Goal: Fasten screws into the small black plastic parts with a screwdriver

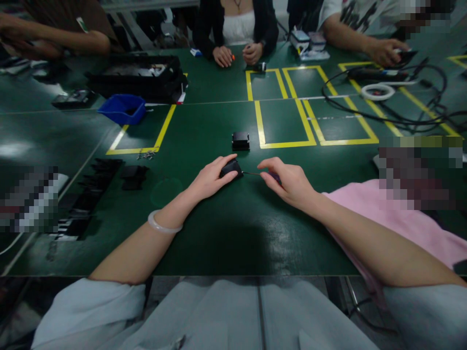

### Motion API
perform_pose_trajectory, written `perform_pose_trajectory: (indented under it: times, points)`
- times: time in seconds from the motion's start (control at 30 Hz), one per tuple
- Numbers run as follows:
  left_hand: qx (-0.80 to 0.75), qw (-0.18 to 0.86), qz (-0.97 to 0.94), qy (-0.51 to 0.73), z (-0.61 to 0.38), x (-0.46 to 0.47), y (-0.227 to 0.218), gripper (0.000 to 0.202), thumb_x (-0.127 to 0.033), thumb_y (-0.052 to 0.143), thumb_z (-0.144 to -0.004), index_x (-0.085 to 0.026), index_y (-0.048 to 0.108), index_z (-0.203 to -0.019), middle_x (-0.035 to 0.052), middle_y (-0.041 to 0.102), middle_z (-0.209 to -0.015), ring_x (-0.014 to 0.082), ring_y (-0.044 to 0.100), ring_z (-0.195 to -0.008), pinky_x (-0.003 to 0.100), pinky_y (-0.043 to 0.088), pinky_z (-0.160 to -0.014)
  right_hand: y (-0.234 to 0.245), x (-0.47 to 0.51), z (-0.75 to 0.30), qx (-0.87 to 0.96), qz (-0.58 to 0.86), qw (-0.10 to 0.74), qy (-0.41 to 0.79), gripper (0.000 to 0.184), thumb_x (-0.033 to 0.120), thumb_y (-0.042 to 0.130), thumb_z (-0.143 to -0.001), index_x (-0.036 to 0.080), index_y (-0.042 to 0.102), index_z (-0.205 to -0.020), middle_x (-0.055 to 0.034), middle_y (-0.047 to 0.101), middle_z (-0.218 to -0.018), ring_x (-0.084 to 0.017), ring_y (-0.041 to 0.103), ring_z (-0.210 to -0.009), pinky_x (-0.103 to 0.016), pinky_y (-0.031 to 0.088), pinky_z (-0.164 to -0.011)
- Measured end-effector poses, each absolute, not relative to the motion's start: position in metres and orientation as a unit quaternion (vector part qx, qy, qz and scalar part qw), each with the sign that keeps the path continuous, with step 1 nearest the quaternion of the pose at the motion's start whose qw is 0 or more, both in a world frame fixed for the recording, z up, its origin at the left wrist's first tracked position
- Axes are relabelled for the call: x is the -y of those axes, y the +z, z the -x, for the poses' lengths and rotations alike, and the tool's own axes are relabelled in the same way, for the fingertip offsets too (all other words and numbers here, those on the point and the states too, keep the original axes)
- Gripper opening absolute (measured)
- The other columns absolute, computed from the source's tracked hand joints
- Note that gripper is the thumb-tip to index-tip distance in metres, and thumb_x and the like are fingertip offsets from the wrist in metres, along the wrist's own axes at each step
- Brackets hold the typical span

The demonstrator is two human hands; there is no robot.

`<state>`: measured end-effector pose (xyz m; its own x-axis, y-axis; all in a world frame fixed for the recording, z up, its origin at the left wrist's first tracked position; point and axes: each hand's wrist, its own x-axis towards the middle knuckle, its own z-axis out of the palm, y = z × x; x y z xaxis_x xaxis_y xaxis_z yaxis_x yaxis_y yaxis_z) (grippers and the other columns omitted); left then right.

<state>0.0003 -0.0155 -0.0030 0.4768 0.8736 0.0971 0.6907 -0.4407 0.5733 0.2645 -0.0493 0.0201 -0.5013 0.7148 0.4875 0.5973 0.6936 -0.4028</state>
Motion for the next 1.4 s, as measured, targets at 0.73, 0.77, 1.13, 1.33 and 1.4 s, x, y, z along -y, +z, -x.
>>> perform_pose_trajectory:
  times: [0.73,0.77,1.13,1.33,1.4]
  points:
    - [-0.473,0.234,-0.827,0.193,-0.0004,0.0158,-0.0024,0.064,-0.056,0.046,-0.099,-0.020,0.045,-0.151,0.0126,0.060,-0.135,0.0301,0.059,-0.120,0.043,0.046,-0.102,0.0197,0.0504,-0.2638,0.859,0.380,0.330,0.096,0.023,0.029,0.048,-0.097,0.020,0.057,-0.116,-0.0002,0.066,-0.074,-0.016,0.063,-0.065,-0.026,0.041,-0.062]
    - [-0.474,0.233,-0.827,0.192,-0.0003,0.0158,-0.0025,0.064,-0.056,0.046,-0.099,-0.020,0.045,-0.151,0.0125,0.060,-0.135,0.0301,0.059,-0.120,0.043,0.046,-0.102,0.0199,0.0503,-0.2640,0.860,0.380,0.326,0.096,0.023,0.030,0.048,-0.098,0.020,0.057,-0.116,-0.0001,0.066,-0.074,-0.016,0.063,-0.065,-0.026,0.041,-0.062]
    - [-0.475,0.234,-0.827,0.191,-0.0003,0.0159,-0.0025,0.063,-0.057,0.046,-0.099,-0.021,0.045,-0.151,0.0121,0.060,-0.135,0.0305,0.059,-0.120,0.044,0.046,-0.103,0.0196,0.0505,-0.2633,0.861,0.382,0.323,0.093,0.022,0.027,0.047,-0.096,0.020,0.058,-0.115,-0.0011,0.068,-0.077,-0.015,0.061,-0.062,-0.026,0.041,-0.062]
    - [-0.475,0.235,-0.826,0.192,-0.0002,0.0155,-0.0022,0.064,-0.056,0.046,-0.099,-0.020,0.045,-0.152,0.0123,0.060,-0.136,0.0300,0.059,-0.121,0.044,0.045,-0.104,0.0215,0.0501,-0.2639,0.865,0.379,0.315,0.098,0.024,0.033,0.046,-0.099,0.018,0.059,-0.114,-0.0019,0.067,-0.076,-0.016,0.062,-0.063,-0.026,0.041,-0.062]
    - [-0.477,0.232,-0.826,0.191,-0.0010,0.0159,-0.0015,0.064,-0.055,0.046,-0.099,-0.020,0.045,-0.151,0.0125,0.060,-0.134,0.0301,0.059,-0.121,0.044,0.045,-0.104,0.0224,0.0497,-0.2643,0.864,0.385,0.306,0.106,0.025,0.035,0.046,-0.100,0.019,0.059,-0.113,-0.0013,0.066,-0.075,-0.016,0.060,-0.062,-0.026,0.040,-0.061]
